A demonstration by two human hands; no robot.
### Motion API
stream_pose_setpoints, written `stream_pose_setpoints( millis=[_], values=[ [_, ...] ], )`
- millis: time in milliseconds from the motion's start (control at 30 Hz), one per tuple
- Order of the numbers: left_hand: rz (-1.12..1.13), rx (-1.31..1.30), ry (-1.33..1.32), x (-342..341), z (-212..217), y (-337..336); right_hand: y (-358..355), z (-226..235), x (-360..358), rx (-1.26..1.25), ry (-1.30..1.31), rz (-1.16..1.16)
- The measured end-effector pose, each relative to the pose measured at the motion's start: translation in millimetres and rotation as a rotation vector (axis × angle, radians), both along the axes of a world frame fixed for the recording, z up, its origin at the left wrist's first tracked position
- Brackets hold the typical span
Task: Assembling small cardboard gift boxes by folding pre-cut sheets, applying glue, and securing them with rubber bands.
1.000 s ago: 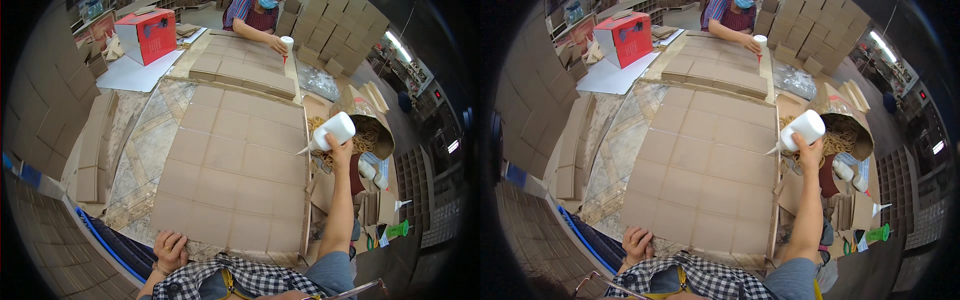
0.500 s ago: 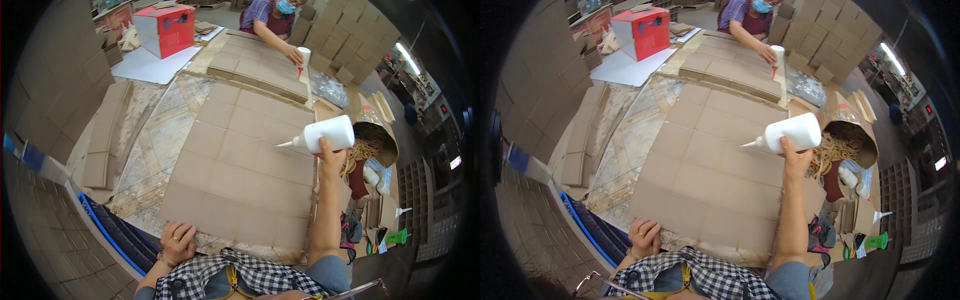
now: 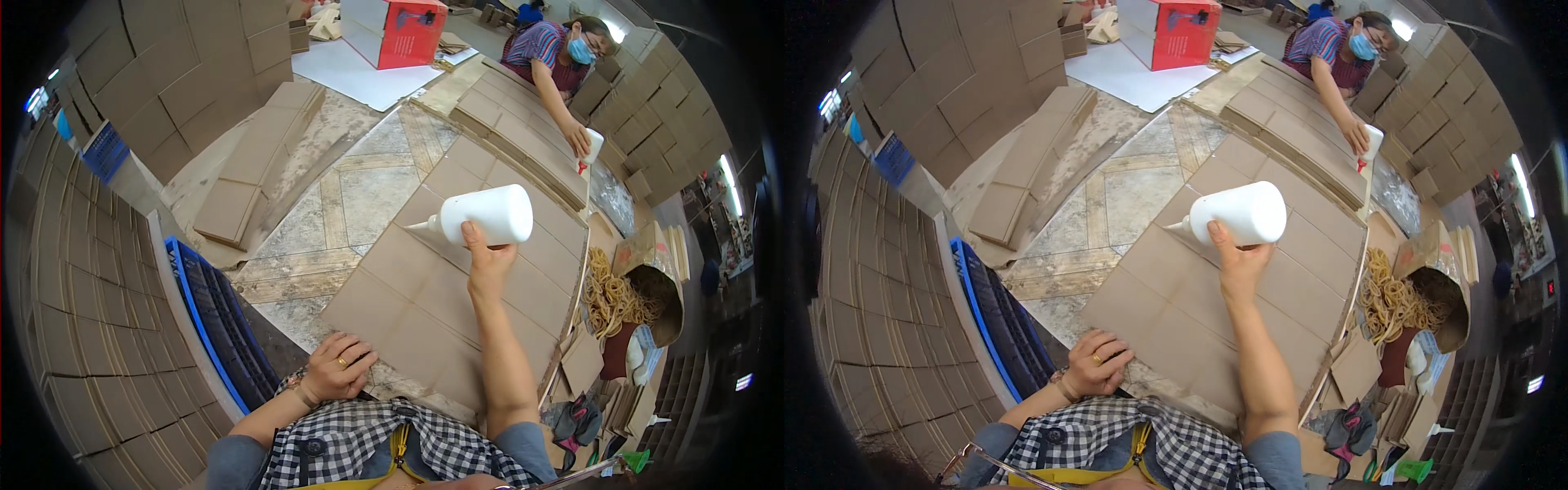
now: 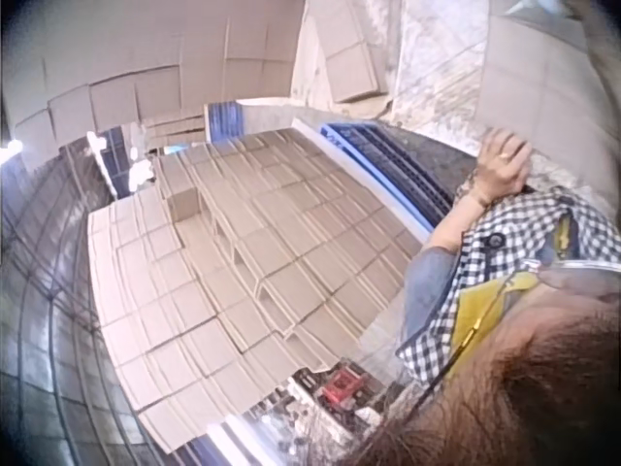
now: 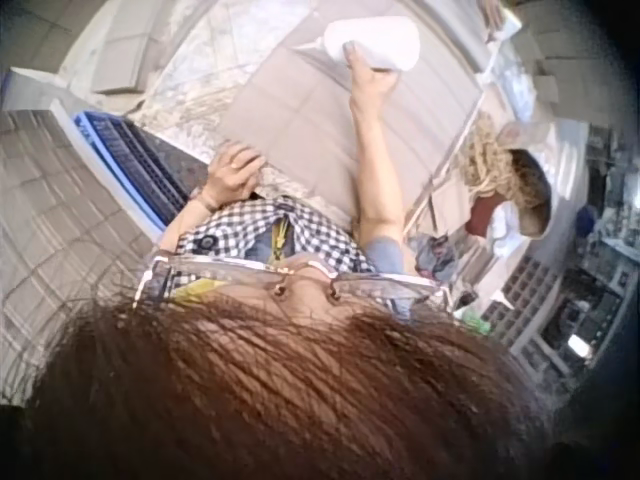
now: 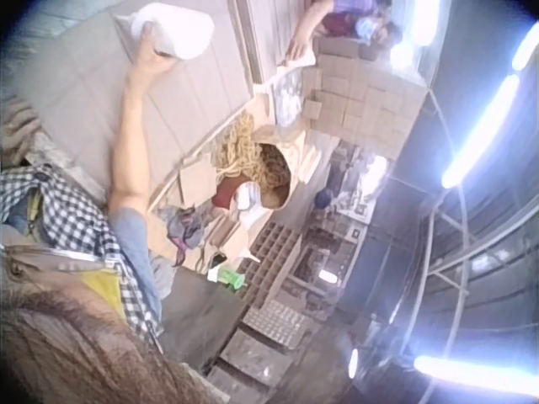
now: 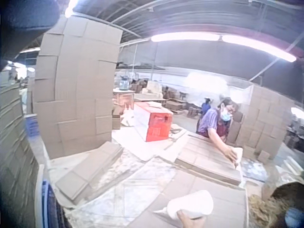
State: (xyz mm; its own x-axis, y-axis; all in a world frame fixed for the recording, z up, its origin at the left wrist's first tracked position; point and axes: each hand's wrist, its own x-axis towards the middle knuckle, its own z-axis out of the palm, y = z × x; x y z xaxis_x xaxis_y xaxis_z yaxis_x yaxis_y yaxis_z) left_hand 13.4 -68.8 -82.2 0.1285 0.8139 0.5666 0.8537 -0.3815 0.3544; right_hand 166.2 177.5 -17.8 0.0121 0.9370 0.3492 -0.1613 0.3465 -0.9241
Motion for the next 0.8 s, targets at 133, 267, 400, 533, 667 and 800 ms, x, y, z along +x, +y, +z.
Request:
stream_pose_setpoints(
  millis=[133,267,400,533,667,800],
  values=[
    [-0.006,0.038,-0.020,0,-2,3,-6,9,-24,-0.006,-0.008,0.041],
    [-0.009,0.064,-0.022,0,-4,3,-2,4,-32,-0.005,-0.036,0.066],
    [-0.019,0.064,-0.027,-1,-4,3,1,4,-30,0.040,-0.075,0.080],
    [-0.026,0.063,-0.026,-2,-5,3,-2,8,-24,0.029,-0.074,0.061],
    [-0.015,0.026,-0.002,-2,-7,1,1,4,-6,0.033,-0.108,-0.020],
    [-0.011,0.020,-0.021,-1,-8,1,-6,11,15,0.013,-0.124,-0.076]
  ],
)
